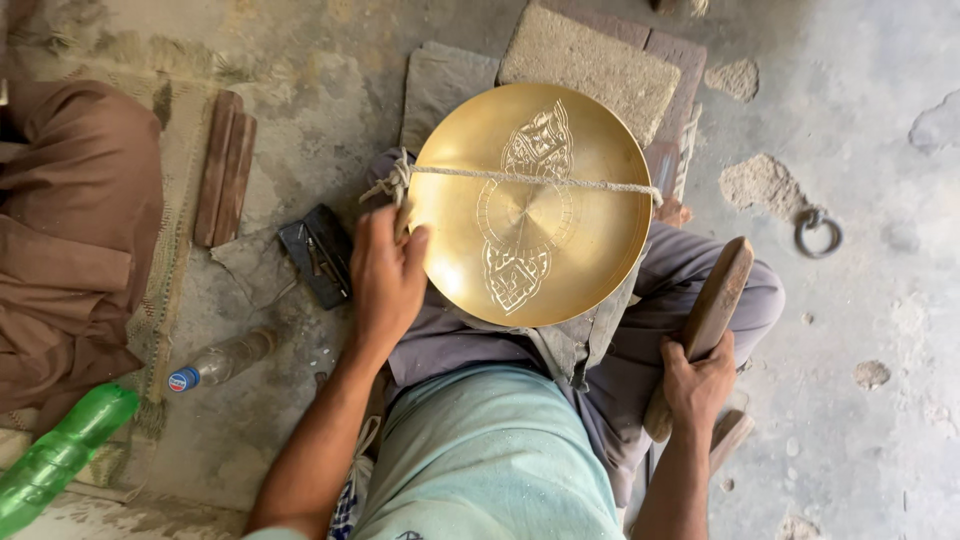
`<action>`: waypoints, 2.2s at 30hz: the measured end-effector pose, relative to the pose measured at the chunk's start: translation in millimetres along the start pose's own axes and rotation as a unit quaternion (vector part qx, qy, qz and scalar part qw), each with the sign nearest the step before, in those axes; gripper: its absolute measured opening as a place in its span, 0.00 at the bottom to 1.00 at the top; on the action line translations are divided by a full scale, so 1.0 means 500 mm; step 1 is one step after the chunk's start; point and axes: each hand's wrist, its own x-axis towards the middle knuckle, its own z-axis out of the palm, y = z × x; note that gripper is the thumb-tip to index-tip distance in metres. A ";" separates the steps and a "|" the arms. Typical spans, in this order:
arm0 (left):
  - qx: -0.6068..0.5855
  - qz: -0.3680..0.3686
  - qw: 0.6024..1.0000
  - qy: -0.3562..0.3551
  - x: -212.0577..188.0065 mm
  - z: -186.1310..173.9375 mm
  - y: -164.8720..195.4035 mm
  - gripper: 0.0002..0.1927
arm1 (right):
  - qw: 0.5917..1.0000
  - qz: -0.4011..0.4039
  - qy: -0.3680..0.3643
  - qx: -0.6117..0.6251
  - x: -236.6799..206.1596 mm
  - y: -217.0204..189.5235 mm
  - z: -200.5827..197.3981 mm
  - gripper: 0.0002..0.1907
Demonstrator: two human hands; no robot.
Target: The person sits on the floor with a brass plate resting on their lap and hammers a punch against the plate's surface using a wooden mallet, working a decorative pattern into the metal. They periodically reposition the punch and rotate the plate to continue hammering different areas.
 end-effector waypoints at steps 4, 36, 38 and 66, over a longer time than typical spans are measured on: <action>0.066 -0.072 0.995 0.002 -0.099 -0.062 -0.042 0.16 | 1.000 0.003 -0.001 -0.017 0.000 0.002 -0.002 0.23; -0.214 -0.068 0.955 -0.194 -0.012 0.146 0.044 0.17 | 0.993 0.044 -0.076 0.074 0.028 0.065 -0.002 0.25; -0.196 -0.067 0.956 -0.209 -0.011 0.157 0.039 0.19 | 0.987 0.099 -0.103 0.070 0.041 0.080 -0.013 0.23; -0.155 -0.015 0.967 -0.202 -0.054 0.151 0.049 0.10 | 0.860 -0.443 -0.187 -0.174 0.181 -0.385 -0.110 0.28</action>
